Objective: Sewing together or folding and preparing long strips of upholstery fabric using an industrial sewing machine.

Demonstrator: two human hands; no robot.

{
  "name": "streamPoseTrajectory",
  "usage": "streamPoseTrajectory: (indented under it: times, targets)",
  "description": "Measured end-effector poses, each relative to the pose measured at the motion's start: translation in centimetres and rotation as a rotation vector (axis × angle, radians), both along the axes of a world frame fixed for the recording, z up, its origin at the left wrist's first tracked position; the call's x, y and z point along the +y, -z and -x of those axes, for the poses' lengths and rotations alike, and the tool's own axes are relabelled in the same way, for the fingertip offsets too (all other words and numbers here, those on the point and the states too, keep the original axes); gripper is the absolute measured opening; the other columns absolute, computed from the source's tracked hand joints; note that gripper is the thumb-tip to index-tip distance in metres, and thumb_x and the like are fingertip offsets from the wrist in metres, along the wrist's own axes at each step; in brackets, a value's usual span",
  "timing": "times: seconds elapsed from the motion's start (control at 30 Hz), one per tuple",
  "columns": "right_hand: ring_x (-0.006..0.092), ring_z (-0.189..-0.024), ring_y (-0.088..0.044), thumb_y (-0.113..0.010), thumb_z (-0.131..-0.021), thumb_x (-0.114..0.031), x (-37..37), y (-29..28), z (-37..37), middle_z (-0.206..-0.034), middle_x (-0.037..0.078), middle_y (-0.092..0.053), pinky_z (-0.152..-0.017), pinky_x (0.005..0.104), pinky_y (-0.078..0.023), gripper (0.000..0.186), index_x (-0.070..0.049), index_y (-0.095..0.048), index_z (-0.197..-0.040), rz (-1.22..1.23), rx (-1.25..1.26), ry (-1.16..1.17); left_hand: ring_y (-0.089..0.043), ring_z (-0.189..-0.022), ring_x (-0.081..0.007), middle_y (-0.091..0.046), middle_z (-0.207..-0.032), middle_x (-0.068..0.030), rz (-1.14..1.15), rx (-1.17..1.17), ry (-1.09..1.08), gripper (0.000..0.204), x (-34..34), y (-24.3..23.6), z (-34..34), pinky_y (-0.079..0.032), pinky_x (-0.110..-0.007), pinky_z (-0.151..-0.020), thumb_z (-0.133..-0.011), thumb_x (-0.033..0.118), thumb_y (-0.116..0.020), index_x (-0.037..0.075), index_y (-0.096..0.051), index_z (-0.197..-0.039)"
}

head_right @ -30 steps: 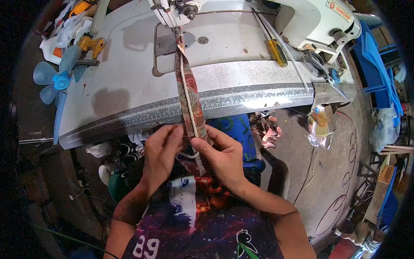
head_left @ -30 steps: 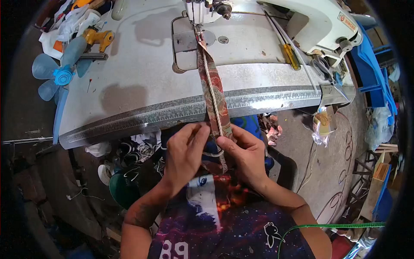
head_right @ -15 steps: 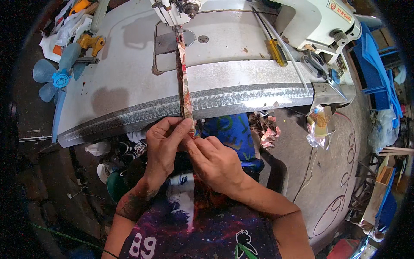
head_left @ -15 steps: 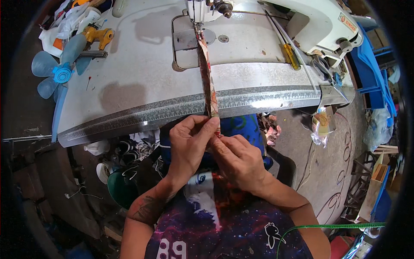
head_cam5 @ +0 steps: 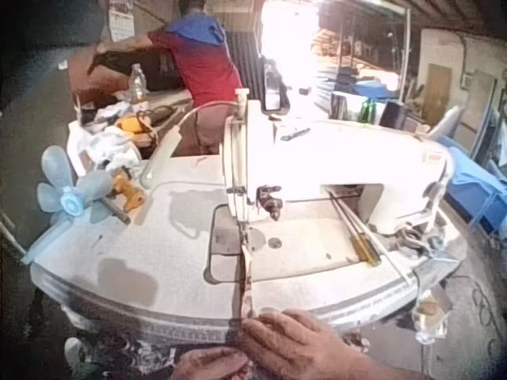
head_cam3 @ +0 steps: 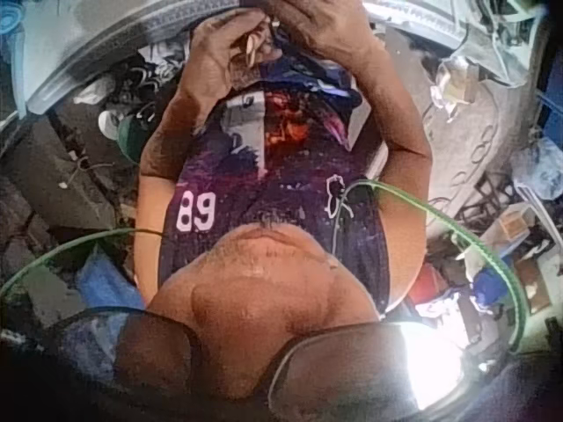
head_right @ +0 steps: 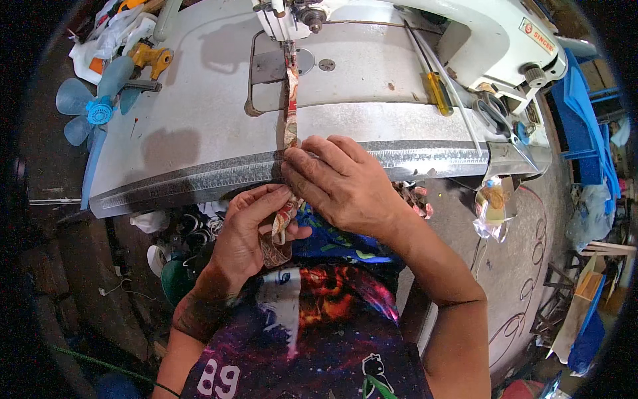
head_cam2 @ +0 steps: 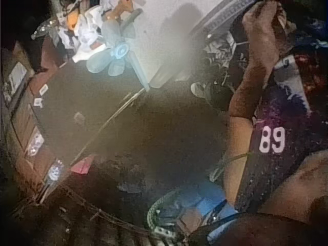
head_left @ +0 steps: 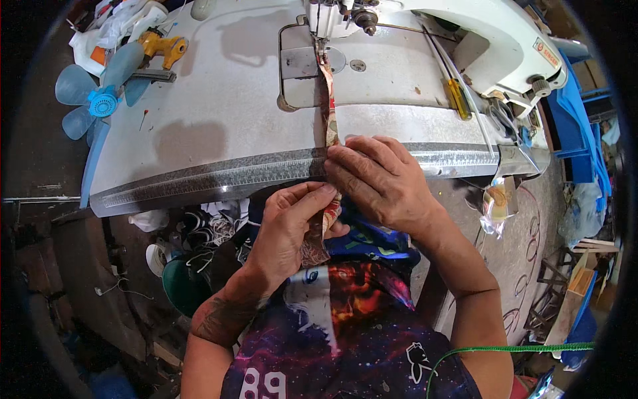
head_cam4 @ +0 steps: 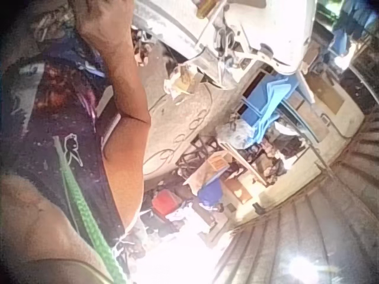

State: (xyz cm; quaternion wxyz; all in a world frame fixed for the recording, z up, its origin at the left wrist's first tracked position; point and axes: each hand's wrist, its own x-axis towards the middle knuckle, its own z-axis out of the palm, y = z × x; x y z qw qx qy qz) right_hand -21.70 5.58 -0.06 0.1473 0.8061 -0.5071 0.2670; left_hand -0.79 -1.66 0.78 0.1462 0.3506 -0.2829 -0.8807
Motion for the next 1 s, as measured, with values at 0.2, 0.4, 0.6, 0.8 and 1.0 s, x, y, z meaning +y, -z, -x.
streamPoseTrajectory:
  times: [0.2,0.4,0.6,0.8,1.0]
  targets:
    - [0.0278,-0.113,-0.068,-0.072,-0.081,-0.017,-0.4,1.4,-0.9,-0.120,0.010,-0.069,-0.096,0.0450,-0.055,0.031,-0.003,-0.075,-0.109,0.056,-0.108,0.020,-0.074,-0.074,-0.0200,-0.078,-0.094,-0.0130,1.325,-0.591,0.169,0.019,-3.5,-2.5,-0.3,-0.059,-0.033,-0.070,-0.104,0.016,-0.071,0.001,-0.077,-0.113]
    - [0.0280,-0.116,-0.066,-0.074,-0.080,-0.015,-0.5,1.3,-1.5,-0.118,0.010,-0.068,-0.096,0.0454,-0.055,0.029,-0.002,-0.074,-0.106,0.003,-0.106,0.043,-0.072,-0.113,-0.0292,-0.077,-0.119,-0.0137,2.060,-0.339,-0.002,0.020,-11.1,-1.4,4.5,-0.057,-0.042,-0.097,-0.102,0.013,-0.072,0.002,-0.076,-0.118]
    - [0.0311,-0.117,-0.066,-0.074,-0.080,-0.014,-0.4,1.1,-1.2,-0.122,0.014,-0.067,-0.098,0.0473,-0.056,0.033,0.000,-0.072,-0.110,0.004,-0.117,0.021,-0.064,-0.132,-0.0347,-0.074,-0.132,-0.0125,2.126,-0.196,0.290,0.021,-12.9,0.3,5.2,-0.053,-0.047,-0.109,-0.100,0.014,-0.074,0.004,-0.076,-0.118]
    - [0.0336,-0.116,-0.067,-0.075,-0.080,-0.013,-0.6,1.4,-1.6,-0.122,0.019,-0.069,-0.098,0.0464,-0.058,0.037,0.004,-0.070,-0.113,0.051,-0.127,0.039,-0.060,-0.140,-0.0363,-0.073,-0.139,-0.0114,2.178,-0.254,0.323,0.026,-12.9,0.0,5.2,-0.050,-0.048,-0.114,-0.096,0.023,-0.079,0.005,-0.076,-0.116]
    - [0.0339,-0.115,-0.067,-0.074,-0.083,-0.013,-0.4,0.4,-1.3,-0.121,0.019,-0.068,-0.099,0.0453,-0.058,0.037,0.005,-0.070,-0.115,-0.054,-0.115,0.016,-0.060,-0.140,-0.0370,-0.071,-0.140,-0.0114,2.202,-0.264,0.366,0.028,-13.0,-0.5,5.0,-0.050,-0.049,-0.113,-0.095,0.025,-0.080,0.006,-0.075,-0.115]
